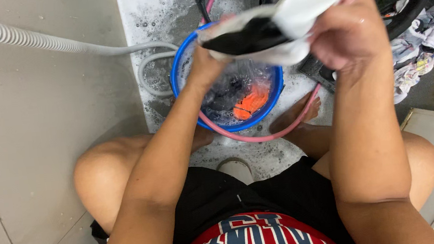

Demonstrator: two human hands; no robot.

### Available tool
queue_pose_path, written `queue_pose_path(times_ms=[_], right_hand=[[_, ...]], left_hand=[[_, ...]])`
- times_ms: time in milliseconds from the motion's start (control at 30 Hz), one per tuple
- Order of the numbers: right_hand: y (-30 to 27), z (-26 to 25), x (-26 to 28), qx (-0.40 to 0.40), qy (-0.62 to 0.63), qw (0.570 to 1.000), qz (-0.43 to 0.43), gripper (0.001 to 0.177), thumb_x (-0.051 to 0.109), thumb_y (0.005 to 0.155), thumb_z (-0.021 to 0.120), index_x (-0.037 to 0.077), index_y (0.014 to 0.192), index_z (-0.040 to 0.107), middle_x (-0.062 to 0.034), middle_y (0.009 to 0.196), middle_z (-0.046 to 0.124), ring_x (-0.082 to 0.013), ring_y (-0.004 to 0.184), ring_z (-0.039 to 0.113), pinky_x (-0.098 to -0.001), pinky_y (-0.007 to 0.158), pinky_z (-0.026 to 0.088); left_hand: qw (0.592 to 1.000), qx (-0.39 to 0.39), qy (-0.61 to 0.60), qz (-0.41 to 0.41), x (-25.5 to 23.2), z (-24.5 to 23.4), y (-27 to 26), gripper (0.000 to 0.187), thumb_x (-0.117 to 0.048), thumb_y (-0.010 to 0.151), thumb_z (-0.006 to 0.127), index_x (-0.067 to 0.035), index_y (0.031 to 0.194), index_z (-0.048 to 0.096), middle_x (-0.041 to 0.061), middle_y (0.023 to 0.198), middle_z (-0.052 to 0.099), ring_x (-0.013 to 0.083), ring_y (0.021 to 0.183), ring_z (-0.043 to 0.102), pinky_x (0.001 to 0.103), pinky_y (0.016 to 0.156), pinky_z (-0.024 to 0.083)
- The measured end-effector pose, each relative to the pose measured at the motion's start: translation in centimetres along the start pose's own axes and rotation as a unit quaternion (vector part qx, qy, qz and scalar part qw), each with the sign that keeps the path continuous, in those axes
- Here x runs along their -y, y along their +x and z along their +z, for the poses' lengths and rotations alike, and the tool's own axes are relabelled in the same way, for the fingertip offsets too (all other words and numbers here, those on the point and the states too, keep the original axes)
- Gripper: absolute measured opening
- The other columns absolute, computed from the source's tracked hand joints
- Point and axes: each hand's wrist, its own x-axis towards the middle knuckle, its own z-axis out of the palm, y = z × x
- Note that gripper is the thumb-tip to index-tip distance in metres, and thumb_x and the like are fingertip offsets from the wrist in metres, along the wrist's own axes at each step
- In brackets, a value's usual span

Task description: The person washes clothes by hand in a blue bucket with soapy water, scrubbing, wringing out, and transferring various items of clothing from a black basket to the bucket and back.

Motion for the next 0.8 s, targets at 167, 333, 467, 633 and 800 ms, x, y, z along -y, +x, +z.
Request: queue_pose_path(times_ms=[167, 333, 467, 633, 800], right_hand=[[1.7, -0.4, -3.2, -0.094, -0.045, 0.992, 0.068, 0.062, 0.000, 0.076, 0.057, 0.014, 0.136, 0.050, -0.0128, 0.128, 0.059, -0.0330, 0.115, 0.065, -0.0599, 0.088, 0.058], [1.6, 0.6, -11.9, -0.029, 0.237, 0.954, 0.180, 0.079, 0.058, 0.082, 0.068, 0.015, 0.147, 0.050, -0.0122, 0.146, 0.054, -0.0376, 0.133, 0.053, -0.0703, 0.101, 0.047], [3.8, -2.9, -18.4, -0.060, 0.344, 0.932, 0.102, 0.046, 0.048, 0.110, 0.066, 0.014, 0.139, 0.053, -0.0081, 0.141, 0.060, -0.0232, 0.127, 0.059, -0.0416, 0.111, 0.052], [4.0, -0.5, -19.8, -0.142, 0.323, 0.936, 0.014, 0.034, 0.037, 0.098, 0.060, 0.007, 0.114, 0.064, -0.0080, 0.103, 0.071, -0.0218, 0.095, 0.070, -0.0343, 0.085, 0.059], [2.1, 4.9, -17.7, -0.246, 0.050, 0.968, -0.027, 0.027, 0.023, 0.097, 0.067, -0.001, 0.108, 0.071, -0.0119, 0.100, 0.074, -0.0226, 0.088, 0.071, -0.0366, 0.082, 0.059]], left_hand=[[0.920, 0.030, -0.370, 0.123, -7.6, -0.8, 0.1, 0.054, 0.004, 0.092, 0.076, -0.002, 0.142, 0.055, 0.013, 0.144, 0.066, 0.0206, 0.129, 0.064, 0.037, 0.116, 0.051], [0.943, 0.036, -0.296, 0.146, -12.2, 1.9, -1.3, 0.066, 0.002, 0.085, 0.074, -0.010, 0.140, 0.040, 0.014, 0.123, 0.067, 0.0252, 0.117, 0.067, 0.040, 0.105, 0.057], [0.949, 0.072, -0.054, 0.303, -13.4, 3.0, -2.6, 0.068, -0.008, 0.081, 0.076, -0.005, 0.143, 0.048, 0.015, 0.139, 0.058, 0.0223, 0.130, 0.056, 0.034, 0.114, 0.048], [0.957, -0.084, -0.037, 0.277, -10.8, 5.1, -3.6, 0.047, -0.002, 0.084, 0.053, -0.009, 0.130, 0.057, 0.011, 0.121, 0.068, 0.0215, 0.111, 0.067, 0.033, 0.104, 0.053], [0.925, -0.192, -0.306, 0.119, -6.4, 4.1, -2.1, 0.039, -0.001, 0.088, 0.042, -0.004, 0.124, 0.057, 0.012, 0.098, 0.063, 0.0207, 0.085, 0.062, 0.033, 0.079, 0.055]])
